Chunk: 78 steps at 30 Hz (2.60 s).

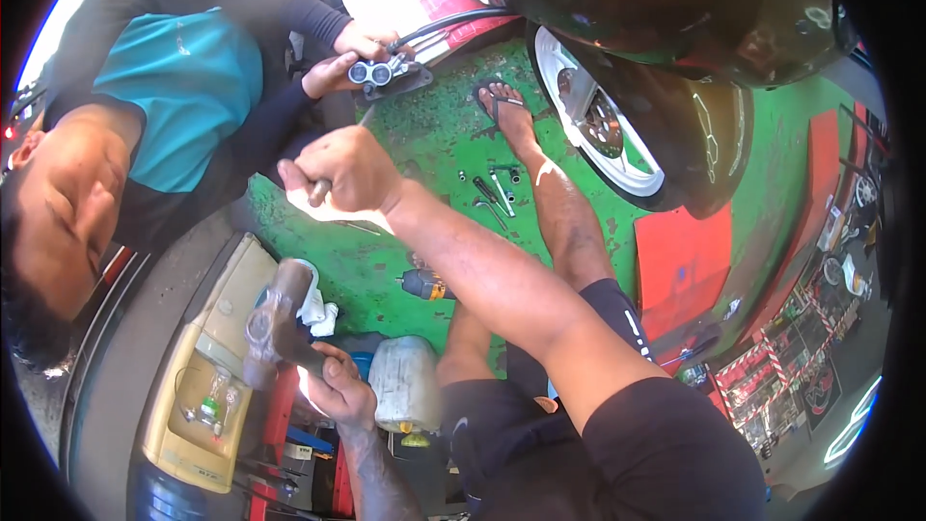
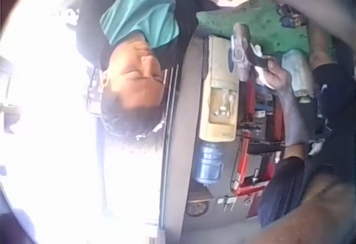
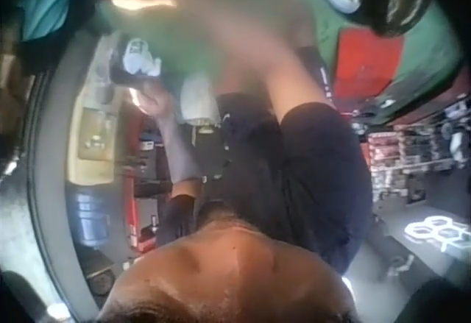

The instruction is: Hammering a metal punch into a motorcycle component to loosen it.

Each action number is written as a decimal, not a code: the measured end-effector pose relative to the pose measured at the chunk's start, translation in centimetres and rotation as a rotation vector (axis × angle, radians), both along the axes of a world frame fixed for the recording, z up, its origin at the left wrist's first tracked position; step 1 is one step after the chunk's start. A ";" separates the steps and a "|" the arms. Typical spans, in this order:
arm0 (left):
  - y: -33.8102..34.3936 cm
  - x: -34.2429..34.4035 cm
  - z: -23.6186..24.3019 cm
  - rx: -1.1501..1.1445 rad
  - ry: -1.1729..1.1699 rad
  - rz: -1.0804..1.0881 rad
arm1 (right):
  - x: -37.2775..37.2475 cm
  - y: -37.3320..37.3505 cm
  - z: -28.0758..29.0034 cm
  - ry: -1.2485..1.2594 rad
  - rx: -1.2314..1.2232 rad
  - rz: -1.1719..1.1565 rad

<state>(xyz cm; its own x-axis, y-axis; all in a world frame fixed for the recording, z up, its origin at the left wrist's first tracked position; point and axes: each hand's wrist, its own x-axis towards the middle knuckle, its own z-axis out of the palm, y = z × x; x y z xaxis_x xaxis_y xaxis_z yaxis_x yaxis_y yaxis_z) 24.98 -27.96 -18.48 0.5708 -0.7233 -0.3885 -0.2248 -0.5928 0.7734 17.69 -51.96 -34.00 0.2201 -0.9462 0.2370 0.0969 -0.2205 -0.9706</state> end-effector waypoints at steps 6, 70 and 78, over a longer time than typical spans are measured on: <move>-1.2 -0.2 -2.2 -0.001 0.004 0.063 | 1.1 -0.4 -2.2 0.091 -0.042 -0.040; -3.8 -2.1 -1.0 0.021 0.072 -0.038 | -4.3 -3.6 -1.2 0.197 -0.079 -0.124; -4.3 -2.4 -1.1 0.038 0.054 -0.038 | -5.3 -3.5 -1.0 0.172 -0.060 -0.097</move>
